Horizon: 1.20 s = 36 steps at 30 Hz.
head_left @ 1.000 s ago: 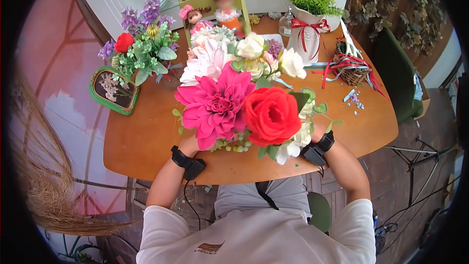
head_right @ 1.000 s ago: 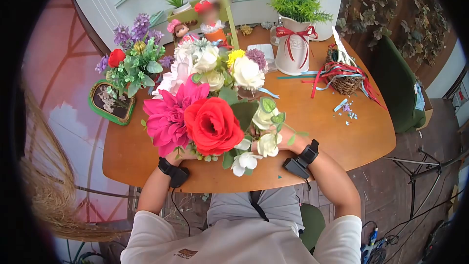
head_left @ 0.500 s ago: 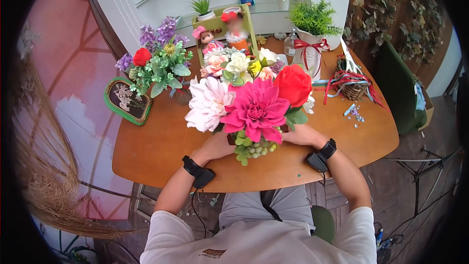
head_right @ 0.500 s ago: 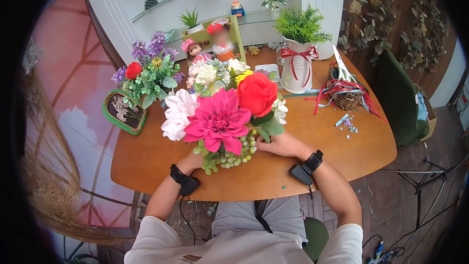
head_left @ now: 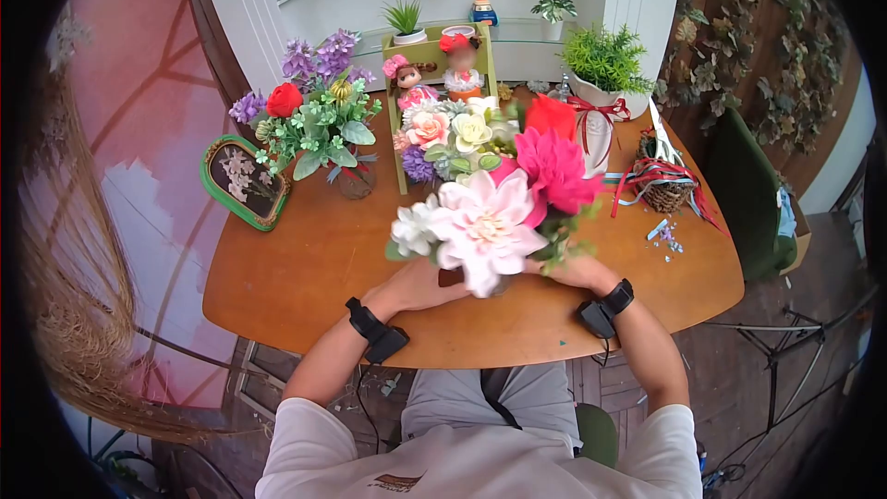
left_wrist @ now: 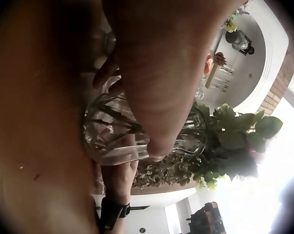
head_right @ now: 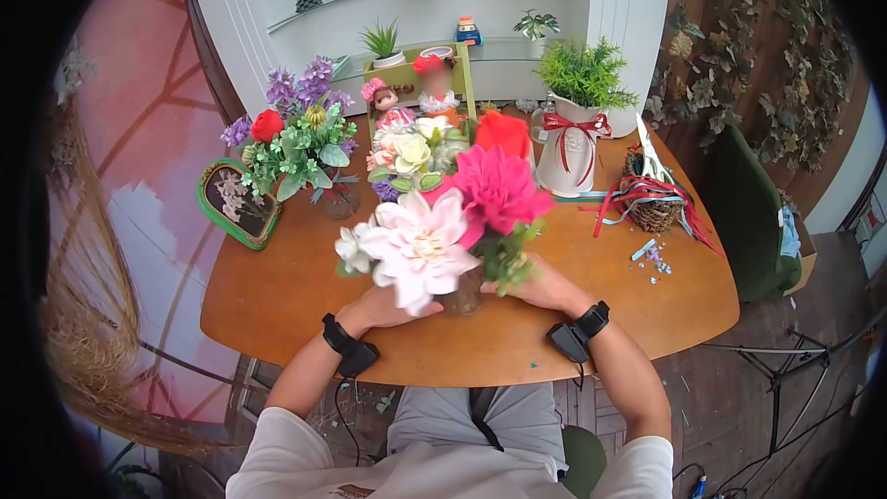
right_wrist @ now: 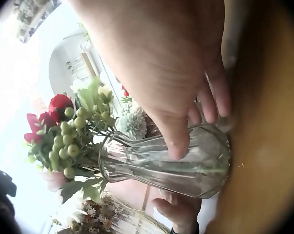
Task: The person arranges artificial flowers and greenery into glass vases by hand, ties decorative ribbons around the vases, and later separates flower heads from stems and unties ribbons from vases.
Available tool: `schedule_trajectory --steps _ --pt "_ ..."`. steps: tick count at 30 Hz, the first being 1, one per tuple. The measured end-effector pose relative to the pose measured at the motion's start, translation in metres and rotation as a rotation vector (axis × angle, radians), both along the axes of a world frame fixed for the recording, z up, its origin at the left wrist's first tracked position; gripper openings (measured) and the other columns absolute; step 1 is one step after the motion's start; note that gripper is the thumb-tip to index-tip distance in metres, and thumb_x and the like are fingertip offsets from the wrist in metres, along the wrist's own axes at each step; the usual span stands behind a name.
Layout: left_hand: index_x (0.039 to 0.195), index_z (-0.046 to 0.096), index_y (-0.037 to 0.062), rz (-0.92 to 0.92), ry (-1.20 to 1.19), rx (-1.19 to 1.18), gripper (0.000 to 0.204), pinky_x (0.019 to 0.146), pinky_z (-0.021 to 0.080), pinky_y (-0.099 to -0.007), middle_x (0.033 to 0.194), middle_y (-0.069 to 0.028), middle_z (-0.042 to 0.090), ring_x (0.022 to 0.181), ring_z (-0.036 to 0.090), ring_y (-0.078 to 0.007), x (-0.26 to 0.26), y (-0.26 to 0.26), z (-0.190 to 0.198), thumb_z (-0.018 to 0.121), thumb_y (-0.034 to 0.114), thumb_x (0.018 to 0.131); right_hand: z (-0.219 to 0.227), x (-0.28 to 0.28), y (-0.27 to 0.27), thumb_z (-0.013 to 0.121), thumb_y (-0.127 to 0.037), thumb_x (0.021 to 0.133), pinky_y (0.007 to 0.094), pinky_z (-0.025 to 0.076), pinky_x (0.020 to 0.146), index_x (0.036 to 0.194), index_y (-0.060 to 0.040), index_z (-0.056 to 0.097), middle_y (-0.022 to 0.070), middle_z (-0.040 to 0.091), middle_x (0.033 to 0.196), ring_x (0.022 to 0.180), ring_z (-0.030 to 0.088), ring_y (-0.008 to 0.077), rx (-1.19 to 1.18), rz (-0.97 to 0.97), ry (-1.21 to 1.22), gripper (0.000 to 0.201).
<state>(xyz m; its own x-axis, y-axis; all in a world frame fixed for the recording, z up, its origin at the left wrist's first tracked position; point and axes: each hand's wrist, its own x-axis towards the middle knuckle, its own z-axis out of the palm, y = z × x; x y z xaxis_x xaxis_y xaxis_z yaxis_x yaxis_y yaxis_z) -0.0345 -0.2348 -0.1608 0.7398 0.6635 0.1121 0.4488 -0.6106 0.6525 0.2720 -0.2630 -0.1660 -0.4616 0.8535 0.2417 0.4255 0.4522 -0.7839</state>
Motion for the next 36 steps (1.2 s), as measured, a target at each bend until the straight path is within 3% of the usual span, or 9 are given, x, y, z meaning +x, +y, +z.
schedule_trajectory --steps 5,11,15,19,23,29,31,33,36 --pt "0.121 0.059 0.0045 0.003 -0.203 0.201 0.054 0.094 0.050 -0.0407 0.112 -0.0149 0.065 0.111 0.063 -0.0323 0.011 -0.007 0.013 0.084 0.034 0.082 0.005 -0.005 0.001 0.070 -0.022 0.095 0.0362 0.053 0.084 0.117 0.0020 0.066 0.0133 0.072 0.099 0.092 0.066 0.0206 0.041 -0.092 0.043 0.033" --pt "0.135 0.045 0.0040 0.101 -0.393 0.073 0.084 0.073 0.052 -0.0331 0.111 -0.0152 0.059 0.077 0.060 -0.0234 0.023 -0.005 -0.005 0.091 0.034 0.072 0.016 -0.010 -0.007 0.069 -0.009 0.093 0.0340 0.047 0.102 0.133 -0.0003 0.057 0.0092 0.064 0.129 0.113 0.061 0.0191 -0.163 -0.081 0.125 0.042" --pt "0.104 0.047 0.0003 0.081 -0.303 0.281 0.063 0.063 0.044 -0.0331 0.091 -0.0082 0.046 0.066 0.048 -0.0191 0.025 0.005 -0.026 0.089 0.037 0.074 0.032 -0.010 -0.016 0.067 -0.005 0.092 0.0357 0.047 0.103 0.134 0.0002 0.055 0.0078 0.064 0.127 0.114 0.061 0.0191 -0.349 -0.063 0.126 0.044" --pt "0.105 0.051 -0.0009 0.100 -0.236 0.251 0.063 0.067 0.047 -0.0334 0.096 -0.0112 0.049 0.075 0.054 -0.0209 0.023 0.000 -0.014 0.088 0.040 0.074 0.034 -0.015 -0.011 0.073 -0.016 0.089 0.0330 0.050 0.097 0.136 0.0008 0.053 0.0093 0.064 0.125 0.108 0.062 0.0176 -0.329 -0.037 0.042 0.054" --pt "0.126 0.057 0.0031 0.000 -0.215 0.195 0.060 0.096 0.049 -0.0399 0.121 -0.0156 0.061 0.111 0.062 -0.0318 0.014 -0.016 0.026 0.082 0.036 0.082 0.012 -0.003 -0.007 0.083 -0.032 0.081 0.0362 0.051 0.088 0.122 -0.0004 0.063 0.0102 0.068 0.109 0.095 0.062 0.0193 -0.084 -0.020 -0.028 0.055" --pt "0.127 0.061 0.0009 -0.073 0.026 -0.072 0.050 0.096 0.048 -0.0376 0.126 -0.0153 0.066 0.111 0.062 -0.0290 -0.006 0.007 -0.007 0.065 0.040 0.096 0.036 -0.001 -0.024 0.083 -0.039 0.081 0.0378 0.053 0.079 0.110 0.0000 0.065 0.0093 0.071 0.099 0.087 0.064 0.0209 -0.100 0.070 -0.108 0.052" --pt "0.129 0.061 0.0023 -0.073 -0.087 -0.028 0.048 0.096 0.048 -0.0377 0.123 -0.0154 0.067 0.110 0.064 -0.0290 -0.006 0.007 -0.009 0.065 0.038 0.097 0.035 0.001 -0.024 0.082 -0.040 0.082 0.0397 0.052 0.083 0.112 -0.0005 0.066 0.0132 0.070 0.104 0.092 0.065 0.0247 -0.359 0.187 0.196 0.052" --pt "0.130 0.060 0.0037 -0.076 -0.196 0.018 0.047 0.096 0.048 -0.0379 0.120 -0.0154 0.068 0.108 0.065 -0.0290 -0.004 0.005 -0.008 0.064 0.037 0.097 0.044 -0.003 -0.026 0.082 -0.043 0.081 0.0395 0.052 0.097 0.117 -0.0051 0.069 0.0114 0.070 0.121 0.111 0.065 0.0228 -0.206 -0.001 -0.167 0.054" --pt "0.124 0.062 0.0026 0.161 -0.104 -0.115 0.029 0.097 0.046 -0.0346 0.119 -0.0123 0.064 0.110 0.060 -0.0233 0.005 0.001 -0.003 0.058 0.020 0.101 0.013 -0.001 -0.011 0.083 -0.037 0.080 0.0410 0.051 0.097 0.123 -0.0051 0.063 0.0131 0.067 0.122 0.109 0.064 0.0286 0.016 -0.002 -0.123 0.057"
